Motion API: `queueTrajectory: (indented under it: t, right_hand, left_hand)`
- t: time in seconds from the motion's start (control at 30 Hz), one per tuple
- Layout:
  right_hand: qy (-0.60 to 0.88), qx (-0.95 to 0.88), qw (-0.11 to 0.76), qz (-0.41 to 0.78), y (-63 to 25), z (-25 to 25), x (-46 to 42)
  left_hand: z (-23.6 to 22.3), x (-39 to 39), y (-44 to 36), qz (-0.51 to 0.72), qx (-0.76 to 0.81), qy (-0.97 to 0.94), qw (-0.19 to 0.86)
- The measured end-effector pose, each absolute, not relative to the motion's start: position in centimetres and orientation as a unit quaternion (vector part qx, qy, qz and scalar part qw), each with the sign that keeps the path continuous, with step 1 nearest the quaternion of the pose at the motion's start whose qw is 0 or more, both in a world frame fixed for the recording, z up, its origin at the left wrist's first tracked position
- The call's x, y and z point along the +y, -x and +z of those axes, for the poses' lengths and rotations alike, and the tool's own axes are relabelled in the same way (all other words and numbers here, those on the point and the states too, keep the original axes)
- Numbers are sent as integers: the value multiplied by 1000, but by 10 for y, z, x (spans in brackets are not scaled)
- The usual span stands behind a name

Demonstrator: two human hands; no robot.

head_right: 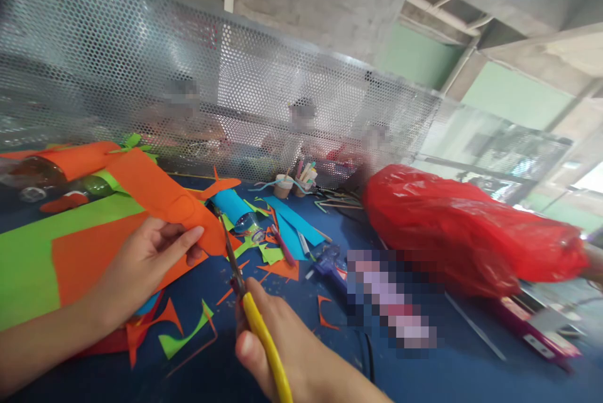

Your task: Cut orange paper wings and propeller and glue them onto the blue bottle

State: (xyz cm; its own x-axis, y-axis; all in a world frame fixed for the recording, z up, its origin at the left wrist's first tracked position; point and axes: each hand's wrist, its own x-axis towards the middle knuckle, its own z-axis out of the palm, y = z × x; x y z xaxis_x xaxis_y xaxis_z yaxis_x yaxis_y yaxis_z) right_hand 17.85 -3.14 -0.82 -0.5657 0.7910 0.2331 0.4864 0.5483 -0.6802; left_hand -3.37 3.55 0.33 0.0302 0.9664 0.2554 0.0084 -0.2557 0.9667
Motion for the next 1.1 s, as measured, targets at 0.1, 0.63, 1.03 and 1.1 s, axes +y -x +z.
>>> queueTrajectory:
  t: [0.1, 0.63, 1.03, 1.1]
  right_hand:
    - [382, -838, 270, 281, -177, -7, -31]
    - [389, -815, 279, 326, -177, -15, -27]
    - [401, -819, 270, 310, -177, -7, -27]
    - [401, -819, 270, 310, -177, -5, -27]
  left_hand:
    - [3, 35, 34, 547, 425, -572, 438]
    - [3, 37, 34, 541, 419, -583, 437]
    - [5, 39, 35, 541, 396, -580, 463]
    - [5, 39, 35, 542, 389, -579, 468]
